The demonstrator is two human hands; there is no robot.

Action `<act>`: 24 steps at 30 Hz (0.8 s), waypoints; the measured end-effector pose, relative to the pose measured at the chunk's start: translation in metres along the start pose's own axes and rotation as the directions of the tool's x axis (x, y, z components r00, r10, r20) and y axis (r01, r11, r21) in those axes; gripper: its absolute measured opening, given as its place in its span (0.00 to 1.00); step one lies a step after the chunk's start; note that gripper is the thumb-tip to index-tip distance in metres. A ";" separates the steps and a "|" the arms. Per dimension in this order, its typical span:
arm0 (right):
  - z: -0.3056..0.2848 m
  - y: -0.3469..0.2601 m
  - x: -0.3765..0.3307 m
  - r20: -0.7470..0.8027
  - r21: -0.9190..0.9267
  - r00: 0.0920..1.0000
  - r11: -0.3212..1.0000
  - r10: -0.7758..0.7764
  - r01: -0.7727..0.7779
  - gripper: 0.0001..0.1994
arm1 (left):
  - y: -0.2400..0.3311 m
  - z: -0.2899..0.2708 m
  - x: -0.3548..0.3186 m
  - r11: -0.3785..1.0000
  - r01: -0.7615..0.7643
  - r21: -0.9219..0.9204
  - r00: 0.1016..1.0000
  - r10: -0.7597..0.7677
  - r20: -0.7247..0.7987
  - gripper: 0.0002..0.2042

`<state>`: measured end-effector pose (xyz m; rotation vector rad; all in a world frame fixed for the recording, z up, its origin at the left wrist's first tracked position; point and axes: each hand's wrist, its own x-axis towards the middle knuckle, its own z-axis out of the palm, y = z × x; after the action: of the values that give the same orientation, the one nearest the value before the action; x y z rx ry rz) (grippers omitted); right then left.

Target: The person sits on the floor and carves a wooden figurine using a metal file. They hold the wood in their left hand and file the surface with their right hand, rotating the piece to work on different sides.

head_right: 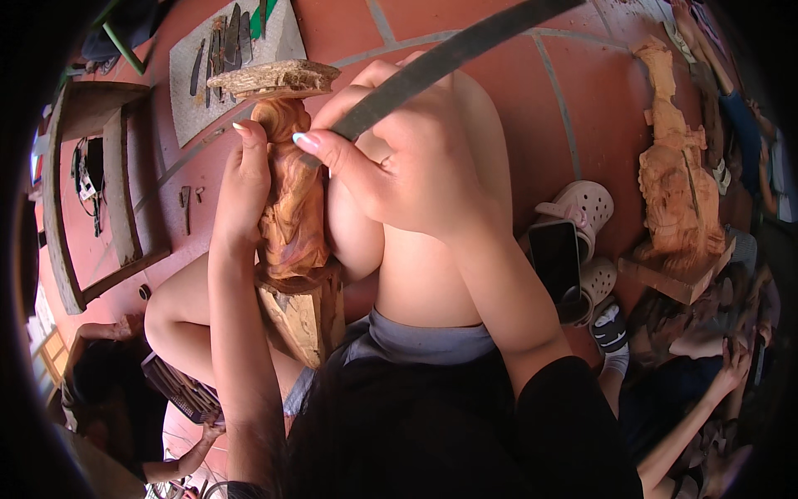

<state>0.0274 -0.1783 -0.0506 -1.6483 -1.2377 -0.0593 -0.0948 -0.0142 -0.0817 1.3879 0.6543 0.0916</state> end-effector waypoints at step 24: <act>-0.003 0.006 -0.007 -0.094 -0.124 0.995 0.992 -0.026 0.014 0.02 | 0.002 0.000 0.002 0.996 0.070 -0.049 0.997 -0.069 0.022 0.36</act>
<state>0.0299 -0.1848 -0.0570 -1.7188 -1.1982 -0.2283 -0.0930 -0.0127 -0.0806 1.3155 0.6783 0.0378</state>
